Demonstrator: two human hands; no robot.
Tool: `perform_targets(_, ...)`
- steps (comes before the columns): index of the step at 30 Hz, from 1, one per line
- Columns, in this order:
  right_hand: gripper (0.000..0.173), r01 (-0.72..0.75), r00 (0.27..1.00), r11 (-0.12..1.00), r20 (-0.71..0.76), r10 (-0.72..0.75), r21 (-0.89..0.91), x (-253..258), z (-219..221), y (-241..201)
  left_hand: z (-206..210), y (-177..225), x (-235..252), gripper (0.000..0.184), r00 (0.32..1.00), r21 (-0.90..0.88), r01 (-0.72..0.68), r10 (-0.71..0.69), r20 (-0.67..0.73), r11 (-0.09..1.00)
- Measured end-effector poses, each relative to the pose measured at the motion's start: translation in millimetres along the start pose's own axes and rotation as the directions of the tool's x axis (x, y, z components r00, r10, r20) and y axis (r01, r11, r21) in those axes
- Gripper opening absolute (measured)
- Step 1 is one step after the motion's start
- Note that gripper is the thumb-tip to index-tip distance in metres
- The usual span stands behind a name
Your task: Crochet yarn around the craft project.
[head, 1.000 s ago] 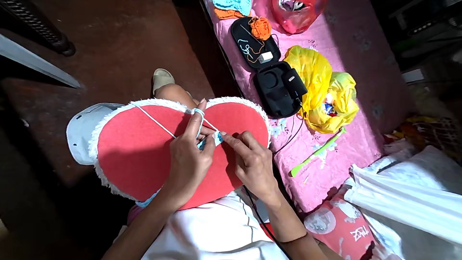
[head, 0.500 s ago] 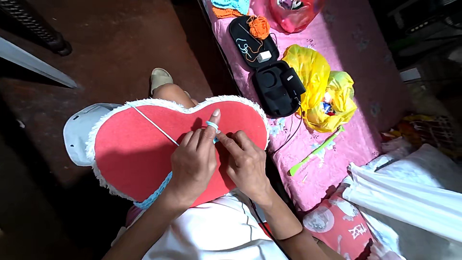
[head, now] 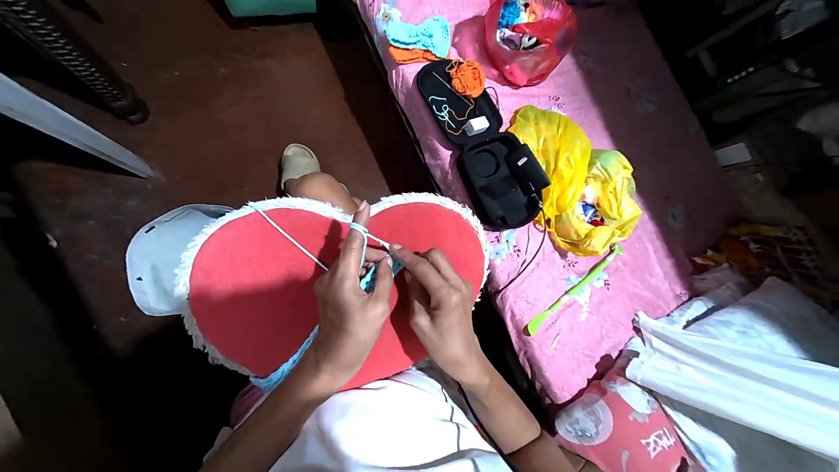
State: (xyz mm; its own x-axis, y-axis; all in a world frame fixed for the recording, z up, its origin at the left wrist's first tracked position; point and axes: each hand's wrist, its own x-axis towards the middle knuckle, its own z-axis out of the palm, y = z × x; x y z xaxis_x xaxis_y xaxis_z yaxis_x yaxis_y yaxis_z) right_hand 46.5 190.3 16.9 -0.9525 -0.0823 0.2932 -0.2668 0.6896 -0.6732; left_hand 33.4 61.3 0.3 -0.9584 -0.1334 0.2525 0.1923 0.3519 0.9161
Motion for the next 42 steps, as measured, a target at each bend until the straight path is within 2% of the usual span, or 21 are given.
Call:
perform_targets(1, 0.033, -0.092, 0.995, 0.988, 0.054, 0.085, 0.128, 4, -2, -2, 2, -1, -2, 0.067, 1.000, -0.053, -0.015, 0.014, -0.007, 0.999)
perform_targets(3, 0.035, -0.263, 0.964, 0.859, 0.156, 0.216, 0.439, 13, -5, -4, 1, 1, -2, 0.070, 1.000, -0.218, 0.006, -0.008, -0.009, 0.976)
perform_targets(5, 0.038, -0.299, 0.954, 0.717, 0.187, 0.234, 0.630, 17, -4, -4, -7, 4, 5, 0.077, 0.995, -0.393, 0.102, -0.093, 0.043, 0.914)
perform_targets(6, 0.037, -0.259, 0.966, 0.727, 0.162, 0.202, 0.636, 16, -4, -2, -12, 4, 9, 0.080, 0.988, -0.448, 0.153, -0.129, 0.084, 0.881)
perform_targets(9, 0.023, 0.020, 1.000, 0.921, 0.001, -0.022, 0.389, 8, 1, 12, -28, 4, 18, 0.079, 0.954, -0.466, 0.287, -0.204, 0.221, 0.837)
perform_targets(12, 0.012, 0.239, 0.970, 0.966, -0.075, -0.232, 0.103, 8, 0, 25, -34, 4, 21, 0.078, 0.940, -0.398, 0.317, -0.229, 0.254, 0.861)
perform_targets(16, 0.014, 0.323, 0.944, 0.945, -0.050, -0.326, -0.059, 11, -7, 28, -29, -1, 14, 0.070, 0.978, -0.237, 0.173, -0.138, 0.158, 0.956)
perform_targets(19, 0.015, 0.354, 0.932, 0.923, -0.026, -0.361, -0.148, 10, -12, 29, -27, -3, 13, 0.068, 0.991, -0.131, 0.087, -0.073, 0.108, 0.987)
perform_targets(23, 0.017, 0.403, 0.912, 0.894, 0.005, -0.410, -0.195, 10, -18, 30, -28, -5, 14, 0.069, 0.989, -0.135, 0.089, -0.071, 0.129, 0.987)
perform_targets(27, 0.018, 0.428, 0.903, 0.890, 0.035, -0.428, -0.157, 11, -25, 35, -34, -2, 21, 0.070, 0.967, -0.195, 0.194, -0.153, 0.206, 0.961)
perform_targets(32, 0.014, 0.310, 0.944, 0.946, 0.089, -0.319, 0.098, 12, -27, 45, -36, 0, 22, 0.070, 0.947, -0.197, 0.231, -0.174, 0.268, 0.953)
perform_targets(36, 0.016, 0.175, 0.966, 0.961, 0.150, -0.209, 0.213, 12, -31, 41, -35, 1, 21, 0.073, 0.945, -0.202, 0.229, -0.167, 0.281, 0.952)
perform_targets(39, 0.020, -0.032, 0.975, 0.942, 0.219, -0.044, 0.334, 12, -34, 35, -34, 2, 20, 0.076, 0.940, -0.220, 0.244, -0.175, 0.293, 0.944)
perform_targets(42, 0.023, -0.240, 0.949, 0.847, 0.299, 0.101, 0.475, 15, -38, 28, -34, 5, 21, 0.078, 0.932, -0.242, 0.269, -0.189, 0.310, 0.932)
